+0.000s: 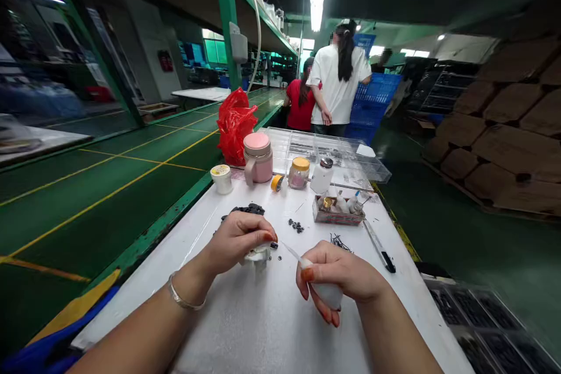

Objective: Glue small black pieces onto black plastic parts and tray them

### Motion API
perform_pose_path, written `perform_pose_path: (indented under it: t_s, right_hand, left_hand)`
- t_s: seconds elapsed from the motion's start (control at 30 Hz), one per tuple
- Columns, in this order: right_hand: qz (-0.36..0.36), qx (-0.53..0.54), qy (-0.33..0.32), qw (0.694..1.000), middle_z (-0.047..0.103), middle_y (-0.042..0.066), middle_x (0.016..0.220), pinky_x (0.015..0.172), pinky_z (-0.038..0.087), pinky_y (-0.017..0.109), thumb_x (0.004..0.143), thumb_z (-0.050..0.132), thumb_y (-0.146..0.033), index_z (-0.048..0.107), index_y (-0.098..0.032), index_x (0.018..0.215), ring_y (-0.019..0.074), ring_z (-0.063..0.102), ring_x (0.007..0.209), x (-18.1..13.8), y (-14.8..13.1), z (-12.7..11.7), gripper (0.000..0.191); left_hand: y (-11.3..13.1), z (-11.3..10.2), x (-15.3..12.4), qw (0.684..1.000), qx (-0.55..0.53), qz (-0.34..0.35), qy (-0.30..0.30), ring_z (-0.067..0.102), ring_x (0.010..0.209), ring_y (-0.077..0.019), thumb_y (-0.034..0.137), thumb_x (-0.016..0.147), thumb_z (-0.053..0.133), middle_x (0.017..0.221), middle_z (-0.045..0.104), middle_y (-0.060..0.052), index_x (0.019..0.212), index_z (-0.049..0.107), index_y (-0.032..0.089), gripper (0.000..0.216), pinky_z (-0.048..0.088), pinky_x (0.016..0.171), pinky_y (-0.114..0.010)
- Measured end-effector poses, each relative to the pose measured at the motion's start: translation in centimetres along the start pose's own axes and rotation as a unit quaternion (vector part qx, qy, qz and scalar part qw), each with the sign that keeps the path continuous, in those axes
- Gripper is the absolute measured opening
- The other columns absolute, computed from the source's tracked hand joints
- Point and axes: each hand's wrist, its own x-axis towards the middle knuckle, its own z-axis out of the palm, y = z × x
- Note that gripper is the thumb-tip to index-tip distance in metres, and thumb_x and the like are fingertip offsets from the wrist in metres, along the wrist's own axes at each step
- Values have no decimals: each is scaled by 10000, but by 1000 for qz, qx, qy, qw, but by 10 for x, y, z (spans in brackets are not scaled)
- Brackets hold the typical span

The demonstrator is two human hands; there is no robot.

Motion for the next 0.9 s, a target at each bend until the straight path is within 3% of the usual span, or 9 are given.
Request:
perform_pose_path:
  t_s: [0.17, 0.5, 0.9]
  right_hand:
    - [29, -24, 12, 999, 657, 73, 487, 293, 401, 166, 884, 604, -368, 648, -72, 760, 127, 556, 308, -1, -2, 3, 324]
    - [72, -112, 37, 990, 622, 23, 464, 342, 381, 155, 884, 598, -402, 614, -102, 764, 101, 532, 320, 2, -6, 6, 323]
    - [88, -219, 82, 968, 603, -2, 492, 361, 364, 150, 858, 594, -367, 583, -129, 712, 80, 508, 359, 1, -13, 17, 280]
  left_hand:
    - [7, 6, -3, 996, 71, 16, -57, 462, 562, -84, 302, 897, 545, 654, 598, -21, 856, 702, 92, 265, 333, 514, -186]
    - [14, -3, -2, 949, 274, 55, -146, 526, 597, -81, 146, 847, 509, 662, 637, 4, 831, 687, 138, 179, 360, 599, -172]
    - [12, 5, -5, 956, 262, -24, -129, 437, 518, -71, 106, 652, 497, 514, 496, 46, 593, 601, 143, 125, 289, 498, -184]
